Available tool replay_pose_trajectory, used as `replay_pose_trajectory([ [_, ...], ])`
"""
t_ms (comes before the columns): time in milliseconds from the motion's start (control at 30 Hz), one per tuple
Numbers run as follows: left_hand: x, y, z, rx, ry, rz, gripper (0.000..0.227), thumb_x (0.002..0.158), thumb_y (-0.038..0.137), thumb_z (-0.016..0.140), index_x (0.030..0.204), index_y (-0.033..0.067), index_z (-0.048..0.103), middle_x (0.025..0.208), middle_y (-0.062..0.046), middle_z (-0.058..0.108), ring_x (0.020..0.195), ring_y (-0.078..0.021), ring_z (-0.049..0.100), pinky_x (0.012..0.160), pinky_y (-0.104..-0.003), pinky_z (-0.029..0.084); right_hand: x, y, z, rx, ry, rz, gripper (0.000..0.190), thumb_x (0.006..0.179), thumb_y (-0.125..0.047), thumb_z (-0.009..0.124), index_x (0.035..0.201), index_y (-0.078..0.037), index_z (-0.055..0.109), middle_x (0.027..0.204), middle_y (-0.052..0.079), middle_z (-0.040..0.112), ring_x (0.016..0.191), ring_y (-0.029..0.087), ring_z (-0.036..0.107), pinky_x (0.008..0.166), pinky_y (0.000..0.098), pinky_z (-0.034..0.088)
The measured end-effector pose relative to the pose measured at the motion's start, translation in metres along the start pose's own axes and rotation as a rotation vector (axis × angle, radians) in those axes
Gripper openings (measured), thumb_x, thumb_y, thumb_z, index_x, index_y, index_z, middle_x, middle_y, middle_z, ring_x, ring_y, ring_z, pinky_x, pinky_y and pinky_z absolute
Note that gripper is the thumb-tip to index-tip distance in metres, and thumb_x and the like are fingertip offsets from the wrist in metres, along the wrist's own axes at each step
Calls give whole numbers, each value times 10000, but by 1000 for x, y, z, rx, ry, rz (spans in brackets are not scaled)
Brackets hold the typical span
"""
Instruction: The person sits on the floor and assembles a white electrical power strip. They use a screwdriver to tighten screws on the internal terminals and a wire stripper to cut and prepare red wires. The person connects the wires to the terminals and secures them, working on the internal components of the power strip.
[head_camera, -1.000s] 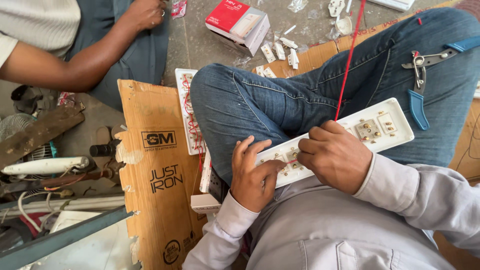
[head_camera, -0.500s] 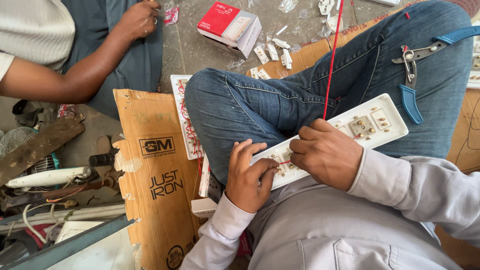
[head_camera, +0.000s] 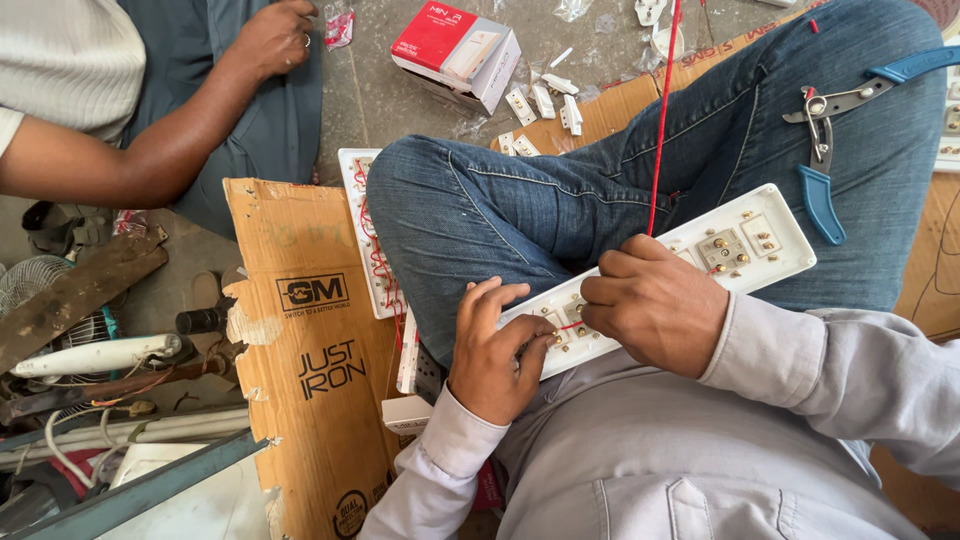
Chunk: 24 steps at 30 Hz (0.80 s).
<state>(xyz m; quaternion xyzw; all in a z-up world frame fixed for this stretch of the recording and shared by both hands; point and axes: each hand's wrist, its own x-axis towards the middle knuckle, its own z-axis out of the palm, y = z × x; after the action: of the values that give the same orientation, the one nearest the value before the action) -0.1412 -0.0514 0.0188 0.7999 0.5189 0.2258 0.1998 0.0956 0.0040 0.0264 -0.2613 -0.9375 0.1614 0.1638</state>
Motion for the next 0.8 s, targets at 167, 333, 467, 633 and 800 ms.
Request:
replay_pose_trajectory([
  [167,1,0,-1,-6,-9,-3,108,831,148,782,922,100,751,1282,-168,616,1317,-439,503,1165,-615,328,-2,0,1,13,17,-10,137,744,-186,647,821,-126,743,811,-7,612,841,203,567,762,377,403],
  [333,1,1,-1,2,-13,-3,117,834,151,782,930,95,748,1281,-169,616,1318,-441,503,1164,-619,331,-3,-2,-1,22,26,-31,116,756,-188,651,809,-123,730,809,-6,607,847,205,569,768,383,403],
  [467,1,0,-1,0,-7,1,114,835,147,779,932,95,747,1280,-168,616,1318,-440,505,1166,-619,332,-3,-1,-2,15,38,-32,132,734,-187,650,819,-122,728,809,-4,604,843,208,568,763,381,402],
  [633,2,0,-1,-11,-3,13,117,822,124,767,933,95,746,1267,-169,625,1303,-439,515,1165,-622,327,0,0,3,17,36,-17,103,748,-198,660,790,-126,720,809,-4,609,838,208,573,761,382,406],
  [800,5,1,0,18,-28,41,207,798,23,672,960,109,767,1240,-143,640,1301,-427,521,1178,-627,313,3,-1,10,35,50,18,112,746,-203,660,796,-128,727,802,-2,614,820,213,575,748,380,409],
])
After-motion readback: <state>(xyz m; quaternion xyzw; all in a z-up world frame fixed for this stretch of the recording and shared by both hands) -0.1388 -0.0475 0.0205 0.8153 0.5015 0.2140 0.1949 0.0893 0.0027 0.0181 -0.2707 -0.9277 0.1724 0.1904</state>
